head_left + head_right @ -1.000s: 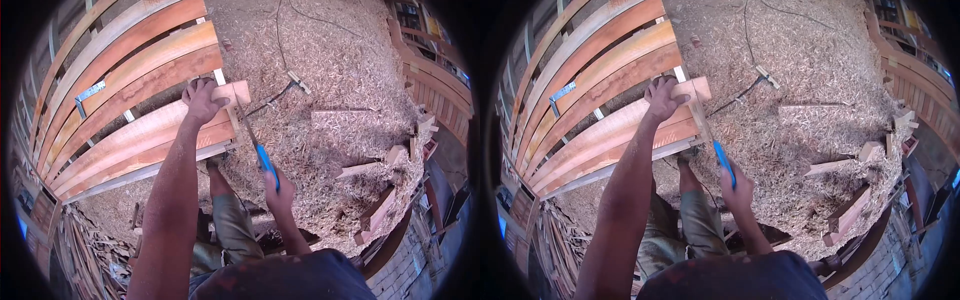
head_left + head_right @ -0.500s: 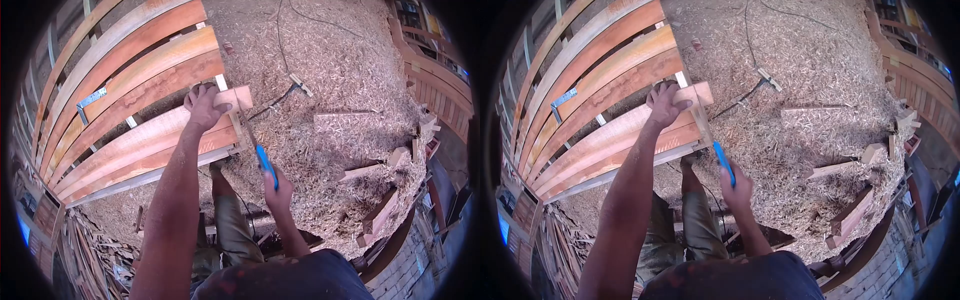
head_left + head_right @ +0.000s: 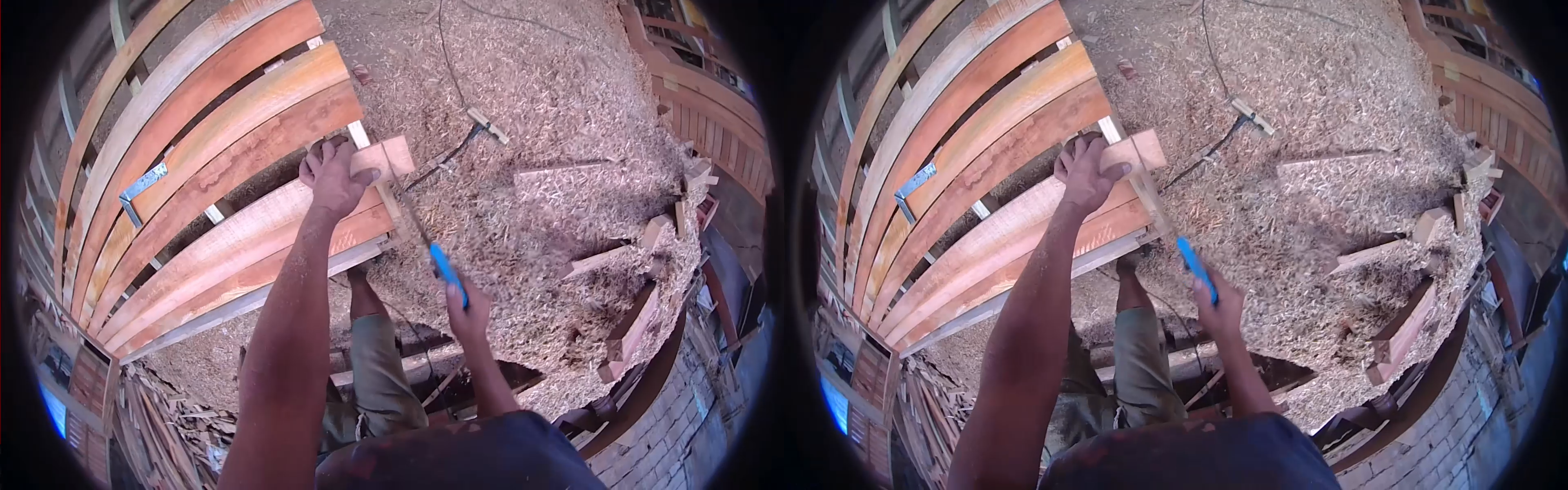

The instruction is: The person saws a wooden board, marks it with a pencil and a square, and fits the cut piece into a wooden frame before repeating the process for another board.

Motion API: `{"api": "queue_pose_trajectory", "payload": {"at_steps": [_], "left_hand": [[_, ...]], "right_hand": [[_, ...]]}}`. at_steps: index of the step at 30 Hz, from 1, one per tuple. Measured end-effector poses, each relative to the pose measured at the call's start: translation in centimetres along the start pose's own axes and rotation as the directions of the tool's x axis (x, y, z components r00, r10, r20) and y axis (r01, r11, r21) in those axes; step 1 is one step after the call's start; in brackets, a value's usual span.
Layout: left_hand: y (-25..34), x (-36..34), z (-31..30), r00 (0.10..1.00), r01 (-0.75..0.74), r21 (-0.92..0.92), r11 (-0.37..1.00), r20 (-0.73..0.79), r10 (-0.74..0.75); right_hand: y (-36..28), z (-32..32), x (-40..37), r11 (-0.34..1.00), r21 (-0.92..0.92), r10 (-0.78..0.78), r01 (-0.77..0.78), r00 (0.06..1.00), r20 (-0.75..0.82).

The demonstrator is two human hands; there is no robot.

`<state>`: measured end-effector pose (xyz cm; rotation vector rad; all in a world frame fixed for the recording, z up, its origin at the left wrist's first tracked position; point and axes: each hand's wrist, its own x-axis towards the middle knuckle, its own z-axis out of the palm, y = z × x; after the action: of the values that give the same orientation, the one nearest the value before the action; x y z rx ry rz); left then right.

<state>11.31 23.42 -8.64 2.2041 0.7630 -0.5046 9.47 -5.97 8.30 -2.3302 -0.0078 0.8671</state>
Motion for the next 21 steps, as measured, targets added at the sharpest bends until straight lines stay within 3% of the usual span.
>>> {"api": "queue_pose_trajectory", "payload": {"at_steps": [3, 5, 8, 10, 11, 12, 13, 16, 19, 21], "left_hand": [[0.1, -0.1, -0.1, 1.000, -0.008, -0.006, 1.000, -0.014, 0.008], [0.1, -0.2, -0.4, 1.000, -0.013, -0.040, 0.999, 0.014, 0.014], [0.0, -0.2, 0.5, 0.998, -0.017, 0.026, 1.000, -0.054, 0.018], [0.2, -0.1, -0.1, 0.999, 0.034, 0.006, 0.999, 0.024, -0.034], [0.6, -0.1, -0.4, 0.998, 0.047, -0.008, 0.999, 0.051, -0.047], [0.9, 0.0, -0.7, 0.996, 0.059, -0.025, 0.998, 0.070, -0.057], [-0.3, 0.0, 0.8, 1.000, -0.021, 0.040, 0.999, -0.016, 0.022], [-3.3, 0.0, 4.8, 0.964, -0.190, -0.212, 0.959, -0.226, 0.142], [-5.7, -5.6, -0.3, 0.947, -0.222, 0.181, 0.958, -0.195, 0.256], [-10.4, -9.1, -2.7, 0.953, -0.142, 0.215, 0.966, -0.233, 0.192]], "right_hand": [[0.5, 5.3, 6.6, 0.994, -0.001, -0.108, 0.109, 0.994, -0.032], [4.5, 10.1, 12.3, 0.989, 0.141, -0.043, 0.049, 0.998, -0.042], [-1.3, 9.4, 14.0, 0.944, 0.330, 0.030, 0.025, 0.987, -0.161], [-8.8, 7.6, 13.1, 0.915, 0.236, -0.267, 0.327, 0.930, -0.253], [-10.2, 7.9, 13.5, 0.858, 0.124, -0.452, 0.498, 0.848, -0.279], [-11.6, 8.3, 13.8, 0.762, 0.008, -0.617, 0.647, 0.730, -0.292], [-12.4, 9.4, 15.6, 0.593, -0.139, -0.796, 0.793, 0.552, -0.248], [-18.4, 13.3, 17.9, 0.413, -0.431, -0.871, 0.802, 0.486, 0.070], [-19.8, 18.4, 22.3, 0.138, -0.577, -0.911, 0.805, 0.331, 0.244], [-19.6, 20.4, 23.0, 0.194, -0.612, -0.881, 0.766, 0.411, 0.235]]}}
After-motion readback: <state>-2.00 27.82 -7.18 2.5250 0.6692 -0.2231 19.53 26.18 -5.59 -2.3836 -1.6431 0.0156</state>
